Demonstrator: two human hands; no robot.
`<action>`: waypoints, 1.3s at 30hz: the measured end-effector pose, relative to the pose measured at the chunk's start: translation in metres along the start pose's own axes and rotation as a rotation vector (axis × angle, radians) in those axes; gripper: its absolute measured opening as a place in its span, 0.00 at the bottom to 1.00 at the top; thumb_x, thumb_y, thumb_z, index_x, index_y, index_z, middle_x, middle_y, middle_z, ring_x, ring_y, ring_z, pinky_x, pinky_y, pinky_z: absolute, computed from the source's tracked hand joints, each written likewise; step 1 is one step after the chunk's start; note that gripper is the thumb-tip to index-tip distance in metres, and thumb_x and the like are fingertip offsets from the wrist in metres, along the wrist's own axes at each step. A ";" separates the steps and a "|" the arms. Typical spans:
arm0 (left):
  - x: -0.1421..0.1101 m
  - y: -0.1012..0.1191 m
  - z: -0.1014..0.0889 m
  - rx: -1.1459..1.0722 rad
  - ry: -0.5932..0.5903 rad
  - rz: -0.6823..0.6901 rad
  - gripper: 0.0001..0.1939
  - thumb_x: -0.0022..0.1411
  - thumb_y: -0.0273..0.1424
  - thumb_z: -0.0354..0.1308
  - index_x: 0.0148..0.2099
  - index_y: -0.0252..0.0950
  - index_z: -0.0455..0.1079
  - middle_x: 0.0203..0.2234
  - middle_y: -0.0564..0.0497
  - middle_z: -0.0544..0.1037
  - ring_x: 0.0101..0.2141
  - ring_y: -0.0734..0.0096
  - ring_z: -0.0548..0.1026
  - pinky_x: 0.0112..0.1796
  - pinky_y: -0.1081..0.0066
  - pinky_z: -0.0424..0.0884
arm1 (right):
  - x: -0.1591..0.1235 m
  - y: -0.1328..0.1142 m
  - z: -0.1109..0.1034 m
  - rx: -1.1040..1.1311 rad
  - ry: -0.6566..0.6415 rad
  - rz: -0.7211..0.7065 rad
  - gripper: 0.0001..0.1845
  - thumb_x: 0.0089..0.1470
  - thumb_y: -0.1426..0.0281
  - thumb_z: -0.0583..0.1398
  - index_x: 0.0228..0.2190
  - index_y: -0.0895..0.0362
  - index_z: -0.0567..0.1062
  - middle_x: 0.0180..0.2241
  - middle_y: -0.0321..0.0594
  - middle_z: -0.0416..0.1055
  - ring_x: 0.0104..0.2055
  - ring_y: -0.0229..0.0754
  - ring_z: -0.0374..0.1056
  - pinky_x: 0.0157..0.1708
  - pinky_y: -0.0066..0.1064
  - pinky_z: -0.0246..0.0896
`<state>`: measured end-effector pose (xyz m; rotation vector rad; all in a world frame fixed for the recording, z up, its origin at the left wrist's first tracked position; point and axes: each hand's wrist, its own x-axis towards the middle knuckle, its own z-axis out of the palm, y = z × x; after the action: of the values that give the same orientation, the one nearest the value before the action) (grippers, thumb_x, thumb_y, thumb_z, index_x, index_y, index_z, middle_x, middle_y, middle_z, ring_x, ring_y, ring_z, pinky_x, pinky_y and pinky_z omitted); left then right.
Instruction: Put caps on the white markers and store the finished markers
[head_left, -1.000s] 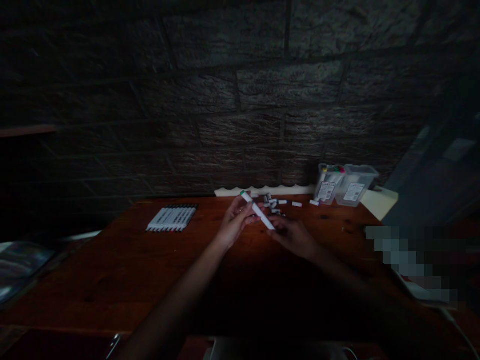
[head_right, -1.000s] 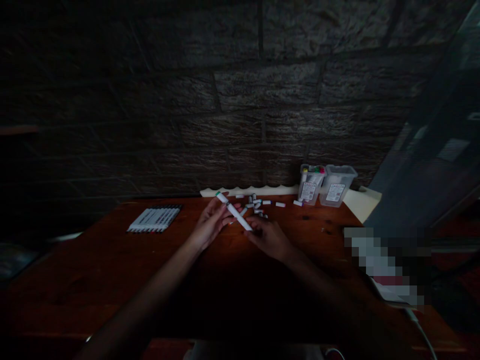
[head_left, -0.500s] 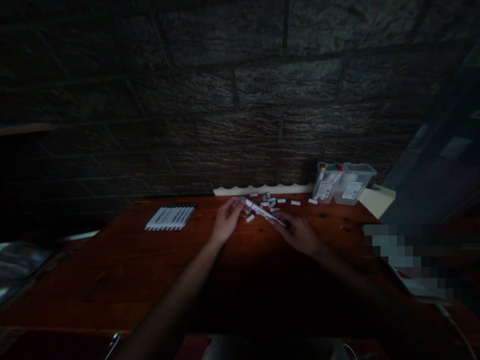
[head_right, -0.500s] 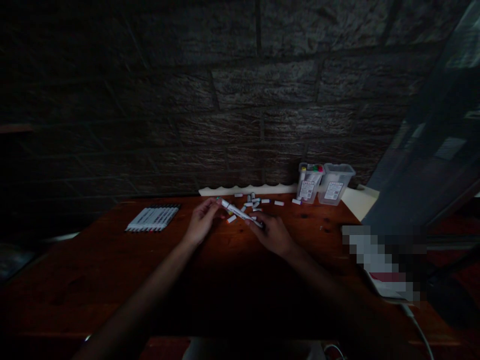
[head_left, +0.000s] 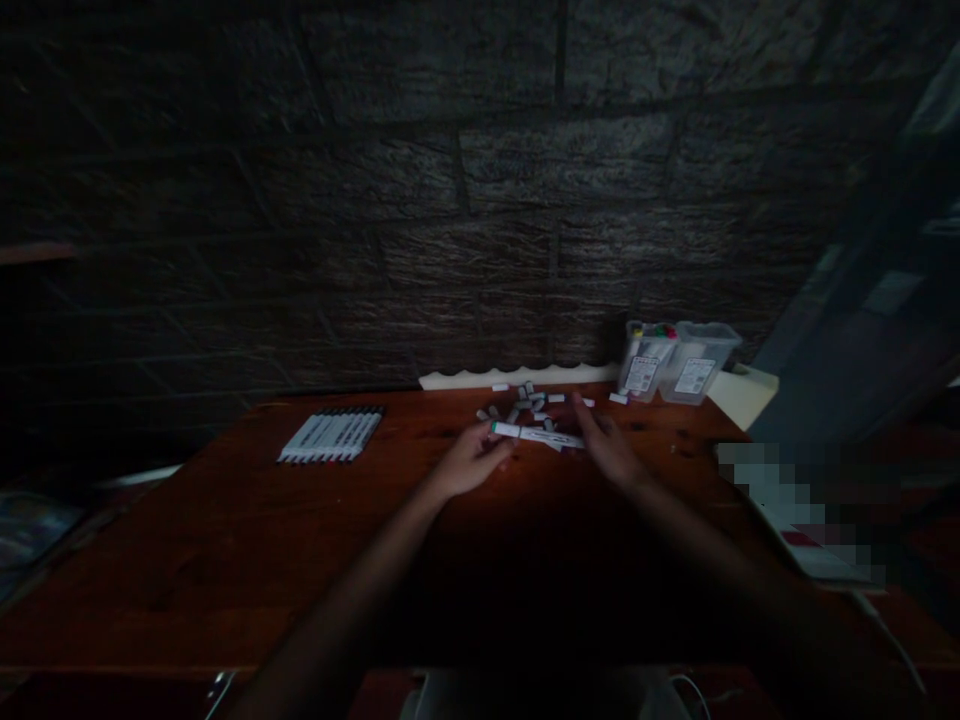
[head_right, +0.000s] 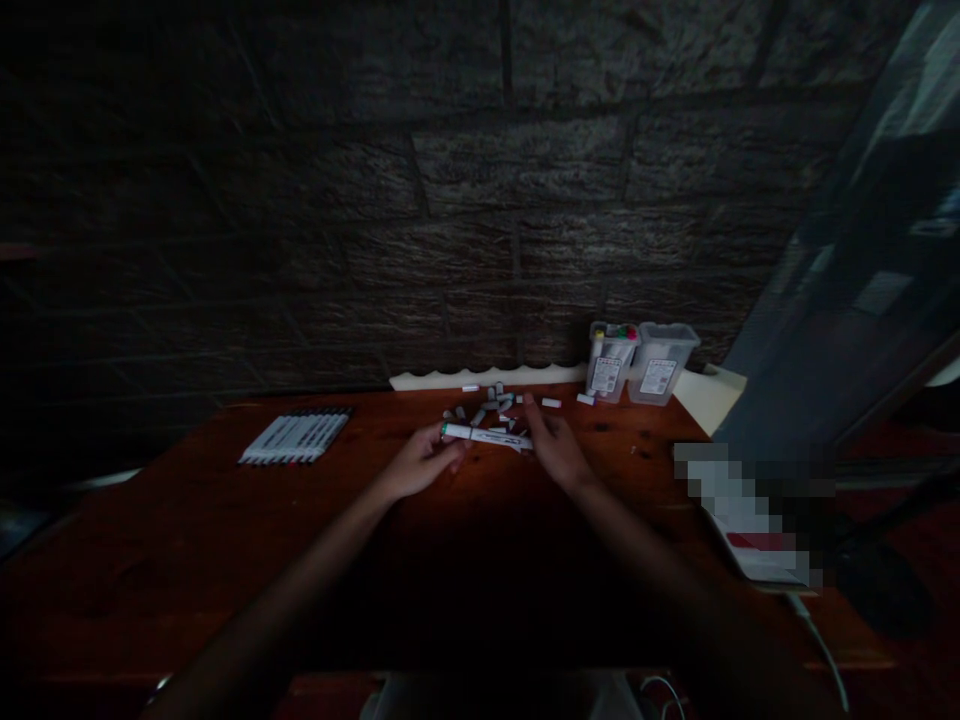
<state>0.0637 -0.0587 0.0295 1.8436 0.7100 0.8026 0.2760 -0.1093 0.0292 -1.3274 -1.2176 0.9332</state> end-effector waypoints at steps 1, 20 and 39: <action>0.000 -0.001 0.001 0.020 -0.018 0.005 0.13 0.58 0.40 0.57 0.33 0.34 0.67 0.17 0.57 0.68 0.20 0.76 0.65 0.25 0.74 0.62 | 0.000 -0.001 -0.001 0.043 0.000 0.047 0.33 0.56 0.43 0.48 0.36 0.54 0.80 0.32 0.44 0.77 0.27 0.43 0.70 0.22 0.31 0.61; 0.013 0.005 -0.004 -0.720 0.502 -0.024 0.24 0.63 0.48 0.46 0.46 0.35 0.71 0.42 0.44 0.77 0.46 0.62 0.72 0.38 0.70 0.68 | -0.014 0.001 0.019 -0.110 -0.190 -0.167 0.19 0.52 0.53 0.60 0.26 0.56 0.79 0.26 0.34 0.73 0.29 0.38 0.65 0.31 0.29 0.56; 0.011 0.007 0.013 -0.642 0.553 -0.080 0.32 0.62 0.57 0.38 0.47 0.38 0.69 0.56 0.45 0.70 0.60 0.59 0.61 0.51 0.63 0.64 | -0.025 0.004 0.027 -0.320 -0.136 -0.294 0.20 0.56 0.53 0.57 0.26 0.52 0.81 0.27 0.37 0.79 0.30 0.43 0.73 0.31 0.32 0.63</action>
<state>0.0817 -0.0596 0.0339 1.0138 0.7432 1.3272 0.2462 -0.1286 0.0189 -1.2975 -1.6699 0.6440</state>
